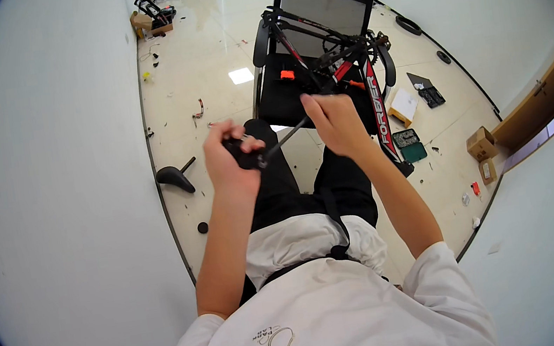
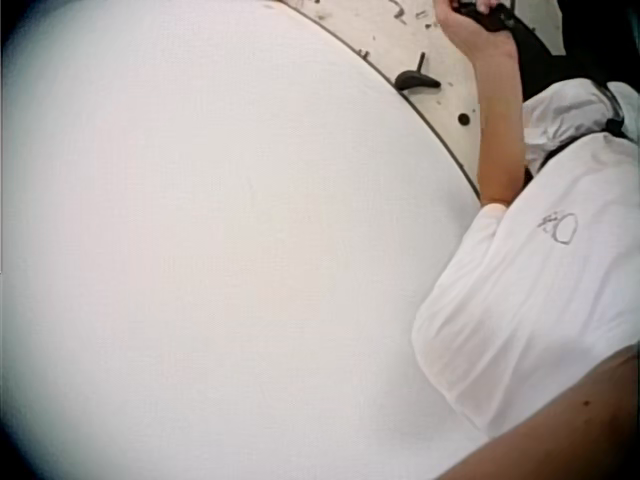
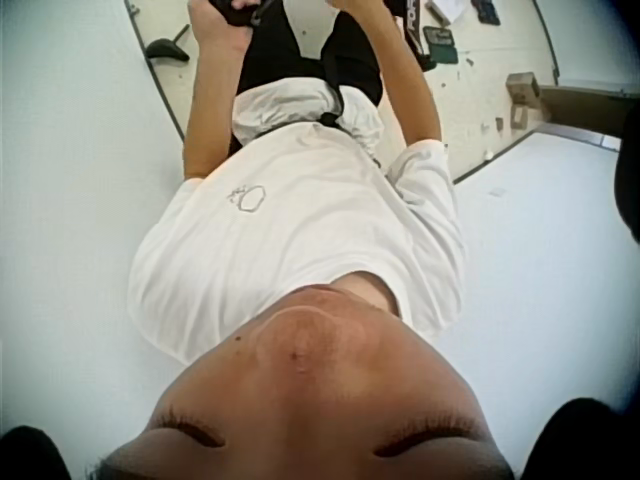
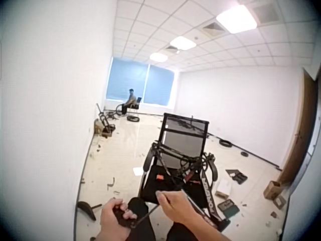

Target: The person sits and repeatedly handles a small black bicycle component, using a screwdriver to tighten or loosen screws. The person rotates the part and adjusts the screwdriver multiple times while seated.

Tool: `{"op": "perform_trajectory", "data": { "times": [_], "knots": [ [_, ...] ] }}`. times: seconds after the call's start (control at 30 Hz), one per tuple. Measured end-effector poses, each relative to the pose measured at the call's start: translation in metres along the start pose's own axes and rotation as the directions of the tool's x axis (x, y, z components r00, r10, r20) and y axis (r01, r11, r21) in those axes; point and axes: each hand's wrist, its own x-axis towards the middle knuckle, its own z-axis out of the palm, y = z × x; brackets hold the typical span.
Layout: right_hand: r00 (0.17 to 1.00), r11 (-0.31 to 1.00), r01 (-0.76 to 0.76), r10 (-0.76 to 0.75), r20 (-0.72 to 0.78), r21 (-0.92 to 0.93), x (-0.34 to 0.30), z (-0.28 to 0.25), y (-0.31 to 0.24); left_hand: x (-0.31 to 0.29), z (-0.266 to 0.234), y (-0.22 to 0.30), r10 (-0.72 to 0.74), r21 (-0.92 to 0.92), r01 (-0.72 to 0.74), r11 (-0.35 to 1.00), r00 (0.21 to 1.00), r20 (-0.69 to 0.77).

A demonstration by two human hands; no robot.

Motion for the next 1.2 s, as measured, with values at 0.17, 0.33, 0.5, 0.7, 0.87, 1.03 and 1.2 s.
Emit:
{"op": "perform_trajectory", "data": {
  "times": [0.17, 0.33, 0.5, 0.7, 0.87, 1.03, 1.2],
  "knots": [
    [0.983, 0.976, 0.173, -0.180, -0.043, -0.132, -0.071, 0.012, -0.017, 0.010, -0.005, 0.016, 0.083, 0.012, -0.082, 0.997, 0.990, -0.111],
    [0.957, 0.945, 0.290, -0.288, 0.035, -0.152, -0.101, 0.023, -0.063, 0.022, -0.019, 0.011, 0.063, 0.005, -0.063, 0.998, 0.990, -0.130],
    [0.917, 0.901, 0.390, -0.363, 0.164, -0.189, -0.098, 0.007, -0.094, 0.027, -0.027, 0.005, -0.259, -0.114, 0.261, 0.959, 0.965, 0.031],
    [0.654, 0.637, 0.754, -0.751, 0.092, -0.161, -0.067, -0.013, -0.104, 0.008, -0.009, -0.029, -0.579, 0.067, 0.576, 0.815, 0.815, 0.037],
    [0.477, 0.594, 0.801, -0.707, 0.521, 0.072, -0.087, 0.005, -0.107, -0.005, -0.010, -0.062, -0.664, 0.229, 0.655, 0.720, 0.746, -0.044],
    [0.526, 0.629, 0.748, -0.757, 0.389, 0.212, -0.066, 0.033, -0.108, 0.004, -0.015, -0.045, -0.651, 0.133, 0.645, 0.753, 0.759, 0.007],
    [0.693, 0.811, 0.583, -0.530, 0.488, 0.053, -0.045, 0.067, -0.116, 0.032, -0.007, -0.024, -0.523, 0.176, 0.510, 0.842, 0.852, 0.036]
  ]
}}
